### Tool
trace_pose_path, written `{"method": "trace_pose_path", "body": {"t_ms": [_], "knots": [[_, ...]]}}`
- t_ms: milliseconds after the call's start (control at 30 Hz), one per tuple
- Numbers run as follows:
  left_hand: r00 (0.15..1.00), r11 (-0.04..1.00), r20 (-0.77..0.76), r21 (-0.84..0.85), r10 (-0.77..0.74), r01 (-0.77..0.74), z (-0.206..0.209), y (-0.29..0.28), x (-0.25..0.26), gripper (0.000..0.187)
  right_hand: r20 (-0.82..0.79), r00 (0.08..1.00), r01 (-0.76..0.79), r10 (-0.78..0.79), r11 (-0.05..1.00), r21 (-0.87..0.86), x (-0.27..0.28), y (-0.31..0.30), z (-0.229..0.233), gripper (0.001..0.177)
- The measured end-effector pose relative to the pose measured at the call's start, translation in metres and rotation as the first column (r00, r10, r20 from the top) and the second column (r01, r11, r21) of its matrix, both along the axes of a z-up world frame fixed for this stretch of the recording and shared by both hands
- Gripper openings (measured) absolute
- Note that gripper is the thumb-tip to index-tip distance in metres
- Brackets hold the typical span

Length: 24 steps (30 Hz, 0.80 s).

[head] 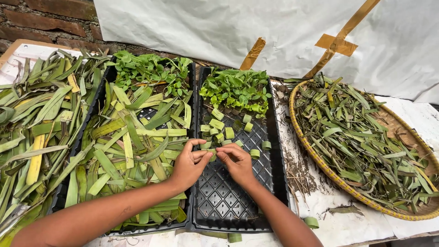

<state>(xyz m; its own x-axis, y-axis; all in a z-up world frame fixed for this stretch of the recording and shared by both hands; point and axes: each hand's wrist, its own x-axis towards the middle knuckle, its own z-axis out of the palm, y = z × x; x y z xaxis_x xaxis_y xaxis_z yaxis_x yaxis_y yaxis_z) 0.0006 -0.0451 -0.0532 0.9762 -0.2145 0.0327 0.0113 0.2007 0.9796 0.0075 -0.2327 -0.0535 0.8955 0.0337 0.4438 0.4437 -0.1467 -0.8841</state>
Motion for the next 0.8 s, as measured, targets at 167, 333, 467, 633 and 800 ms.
{"method": "trace_pose_path", "body": {"t_ms": [167,333,467,633,800], "knots": [[0.998,0.997,-0.005,-0.045,0.061,-0.061,0.005,0.001,-0.006,0.04,-0.001,0.996,0.09,-0.094,0.95,-0.298,0.015,-0.022,0.0,0.009],[0.995,0.994,0.042,-0.051,0.094,-0.092,-0.002,-0.001,-0.008,0.035,0.018,1.0,0.027,-0.02,0.776,-0.631,0.01,-0.018,0.007,0.019],[0.993,0.994,0.057,-0.044,0.104,-0.102,0.004,0.0,-0.01,0.033,0.008,0.999,0.032,-0.047,0.533,-0.846,0.003,-0.004,0.015,0.036],[0.991,0.992,0.07,-0.06,0.111,-0.107,0.006,0.0,-0.011,0.032,0.12,0.985,0.158,-0.12,0.391,-0.907,0.021,-0.023,-0.036,0.03],[0.988,0.994,0.109,-0.035,0.107,-0.104,0.001,0.0,-0.01,0.033,0.198,0.968,0.243,-0.155,0.37,-0.897,0.033,-0.038,-0.059,0.014]]}}
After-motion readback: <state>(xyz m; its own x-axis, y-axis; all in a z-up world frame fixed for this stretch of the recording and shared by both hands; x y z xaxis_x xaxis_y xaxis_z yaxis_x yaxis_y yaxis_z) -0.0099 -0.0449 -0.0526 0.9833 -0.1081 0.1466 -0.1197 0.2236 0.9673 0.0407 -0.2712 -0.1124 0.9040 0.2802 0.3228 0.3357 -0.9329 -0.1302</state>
